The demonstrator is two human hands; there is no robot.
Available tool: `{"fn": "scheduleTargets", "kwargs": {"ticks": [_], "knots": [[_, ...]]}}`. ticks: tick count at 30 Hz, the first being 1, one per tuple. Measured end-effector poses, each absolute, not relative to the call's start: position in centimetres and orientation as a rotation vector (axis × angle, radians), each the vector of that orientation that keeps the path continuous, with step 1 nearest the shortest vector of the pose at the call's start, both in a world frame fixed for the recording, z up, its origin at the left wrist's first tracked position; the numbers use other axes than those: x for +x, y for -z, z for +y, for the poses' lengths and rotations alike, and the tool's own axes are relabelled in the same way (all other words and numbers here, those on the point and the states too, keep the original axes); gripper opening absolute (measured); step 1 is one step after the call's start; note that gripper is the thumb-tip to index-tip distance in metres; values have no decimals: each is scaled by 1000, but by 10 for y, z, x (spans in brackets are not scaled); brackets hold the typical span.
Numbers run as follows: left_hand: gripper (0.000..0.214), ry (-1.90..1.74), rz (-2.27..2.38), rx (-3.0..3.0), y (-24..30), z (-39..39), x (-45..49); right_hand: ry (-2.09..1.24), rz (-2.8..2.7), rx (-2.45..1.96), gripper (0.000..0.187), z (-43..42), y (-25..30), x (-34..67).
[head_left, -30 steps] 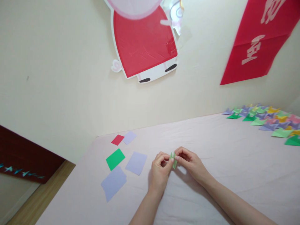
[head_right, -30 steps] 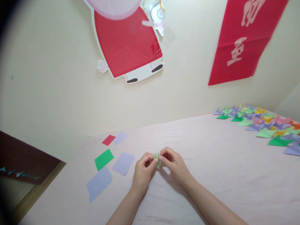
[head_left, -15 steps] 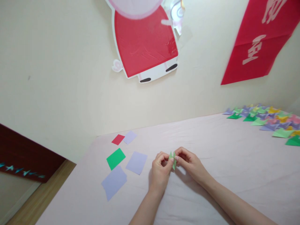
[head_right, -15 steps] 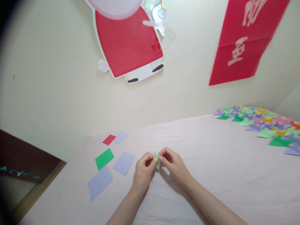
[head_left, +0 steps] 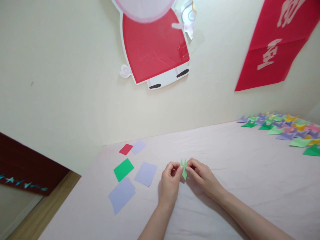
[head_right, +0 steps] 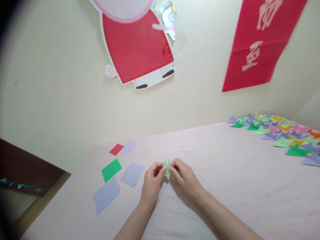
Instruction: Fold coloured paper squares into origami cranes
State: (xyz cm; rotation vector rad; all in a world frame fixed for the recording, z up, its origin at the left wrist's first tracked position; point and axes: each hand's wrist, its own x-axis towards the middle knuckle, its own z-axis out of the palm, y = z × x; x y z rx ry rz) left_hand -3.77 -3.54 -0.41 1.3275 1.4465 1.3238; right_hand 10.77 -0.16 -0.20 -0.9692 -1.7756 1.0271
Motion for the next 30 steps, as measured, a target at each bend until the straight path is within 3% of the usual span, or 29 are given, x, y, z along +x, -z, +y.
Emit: {"fn": "scheduleTargets", "kwargs": {"ticks": [11,30], "knots": [[11,-1373,1429,1417,2,-33,-42,-1230,-1656,-971,25,3,8,109],[13,-1390,1376,1428,-1,-33,-44,-1232,-1651,-929,25,5,6,110]]}}
